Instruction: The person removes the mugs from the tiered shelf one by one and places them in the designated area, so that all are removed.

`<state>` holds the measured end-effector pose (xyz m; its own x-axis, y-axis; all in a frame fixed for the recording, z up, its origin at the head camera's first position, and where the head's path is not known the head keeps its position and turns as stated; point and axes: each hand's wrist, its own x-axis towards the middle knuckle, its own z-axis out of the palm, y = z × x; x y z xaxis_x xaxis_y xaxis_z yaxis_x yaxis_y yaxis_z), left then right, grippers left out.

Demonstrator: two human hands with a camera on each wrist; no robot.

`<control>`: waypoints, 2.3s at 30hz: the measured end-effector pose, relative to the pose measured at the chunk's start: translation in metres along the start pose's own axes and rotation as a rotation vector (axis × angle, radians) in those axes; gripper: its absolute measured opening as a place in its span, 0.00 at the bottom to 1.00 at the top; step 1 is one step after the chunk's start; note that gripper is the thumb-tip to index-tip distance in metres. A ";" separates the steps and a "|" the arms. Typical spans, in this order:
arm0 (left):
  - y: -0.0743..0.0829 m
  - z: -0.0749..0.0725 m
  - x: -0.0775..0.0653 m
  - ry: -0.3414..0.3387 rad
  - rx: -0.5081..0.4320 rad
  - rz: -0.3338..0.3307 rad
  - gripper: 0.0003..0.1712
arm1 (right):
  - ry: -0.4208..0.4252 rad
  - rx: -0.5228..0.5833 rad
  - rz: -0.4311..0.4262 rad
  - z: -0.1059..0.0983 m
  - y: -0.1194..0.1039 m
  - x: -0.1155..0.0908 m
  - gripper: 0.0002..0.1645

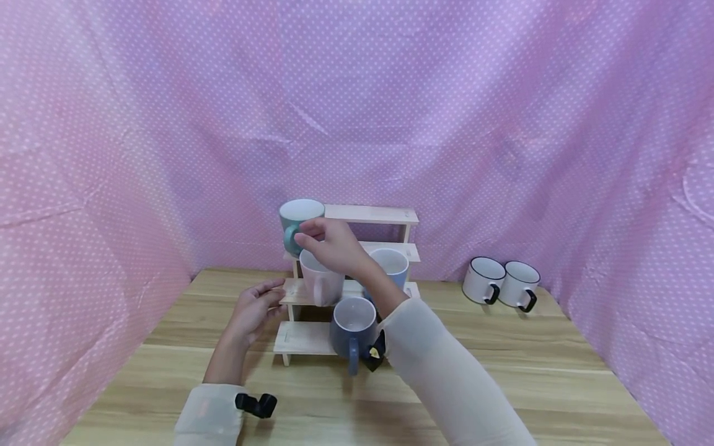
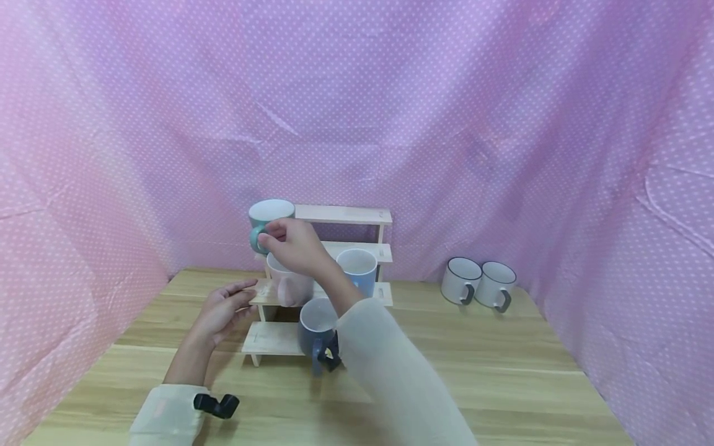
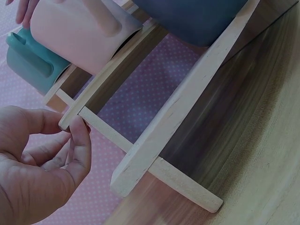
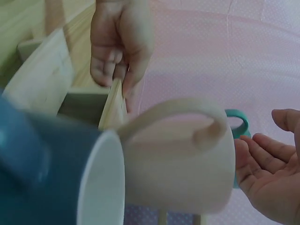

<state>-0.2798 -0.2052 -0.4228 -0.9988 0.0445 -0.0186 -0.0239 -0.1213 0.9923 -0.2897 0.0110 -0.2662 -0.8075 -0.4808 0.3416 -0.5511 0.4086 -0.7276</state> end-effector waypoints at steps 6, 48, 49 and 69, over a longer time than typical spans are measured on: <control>0.001 0.000 -0.001 0.007 0.008 0.003 0.27 | -0.024 0.030 0.092 0.010 -0.003 0.007 0.19; -0.001 -0.001 0.002 0.006 0.014 0.017 0.26 | -0.167 0.771 0.410 0.021 0.005 0.033 0.24; -0.001 -0.001 0.002 0.004 0.016 0.017 0.26 | -0.167 0.794 0.412 0.021 0.005 0.033 0.24; -0.001 -0.002 0.000 -0.006 0.020 0.015 0.26 | -0.061 0.882 0.412 0.026 -0.001 0.032 0.16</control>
<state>-0.2804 -0.2070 -0.4236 -0.9988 0.0489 -0.0031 -0.0081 -0.1026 0.9947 -0.3096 -0.0253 -0.2694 -0.8759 -0.4796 -0.0524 0.1473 -0.1624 -0.9757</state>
